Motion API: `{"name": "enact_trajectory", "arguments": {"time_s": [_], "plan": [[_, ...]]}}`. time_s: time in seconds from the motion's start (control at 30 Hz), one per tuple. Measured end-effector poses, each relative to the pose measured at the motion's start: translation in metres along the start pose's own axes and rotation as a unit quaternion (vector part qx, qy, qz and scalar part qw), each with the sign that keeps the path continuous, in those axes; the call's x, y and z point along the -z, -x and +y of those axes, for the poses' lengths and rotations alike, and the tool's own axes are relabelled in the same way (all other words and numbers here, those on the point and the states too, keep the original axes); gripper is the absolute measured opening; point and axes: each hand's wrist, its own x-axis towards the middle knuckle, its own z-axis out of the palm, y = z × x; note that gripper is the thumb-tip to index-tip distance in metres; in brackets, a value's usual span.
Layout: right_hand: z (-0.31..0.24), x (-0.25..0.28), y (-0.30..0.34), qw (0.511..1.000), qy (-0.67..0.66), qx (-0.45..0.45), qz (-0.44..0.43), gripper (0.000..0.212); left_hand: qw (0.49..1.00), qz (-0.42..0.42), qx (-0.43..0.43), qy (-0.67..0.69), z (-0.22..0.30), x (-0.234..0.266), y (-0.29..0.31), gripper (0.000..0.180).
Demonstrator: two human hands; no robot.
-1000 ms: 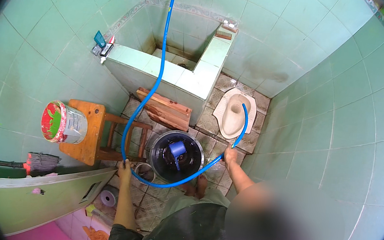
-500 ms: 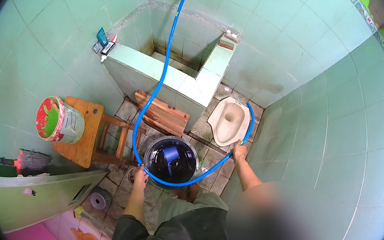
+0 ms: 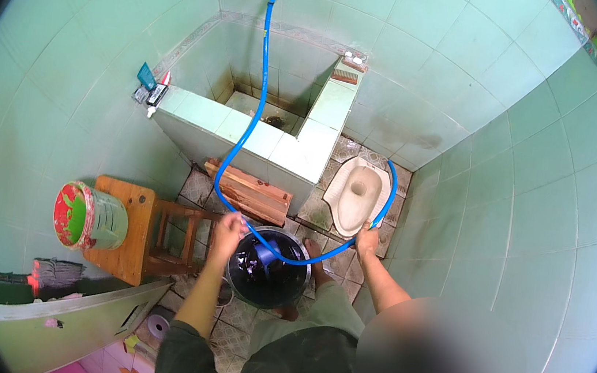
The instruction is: The person uses a blue hose to spray water onto a squat toilet, a bucket, and the floor, and later uses a blue scoop to pour water from a bucket into a smaller container to wash out a cloth.
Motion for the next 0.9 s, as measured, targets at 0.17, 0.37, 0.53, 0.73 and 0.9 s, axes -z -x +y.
{"name": "enact_trajectory", "arguments": {"time_s": [0.17, 0.37, 0.53, 0.73, 0.9], "plan": [[-0.021, -0.020, -0.027, 0.999, 0.018, -0.021, -0.034, 0.059, 0.975, 0.043, -0.143, -0.162, 0.157, 0.022, -0.093, 0.026], [-0.035, -0.038, -0.036, 0.998, 0.038, -0.003, -0.056, 0.063, 0.905, 0.119, -0.281, -0.297, 0.329, -0.010, -0.201, 0.035], [0.038, -0.073, -0.099, 0.998, -0.022, 0.017, -0.050, 0.050, 0.796, 0.152, -0.383, -0.444, 0.415, -0.082, -0.325, 0.045], [0.036, -0.099, -0.125, 0.994, -0.060, 0.091, -0.022, 0.041, 0.700, 0.246, -0.356, -0.568, 0.470, -0.149, -0.440, 0.064], [0.018, -0.068, -0.104, 0.998, -0.048, 0.025, -0.038, 0.039, 0.595, 0.270, -0.186, -0.734, 0.488, -0.168, -0.503, 0.079]]}}
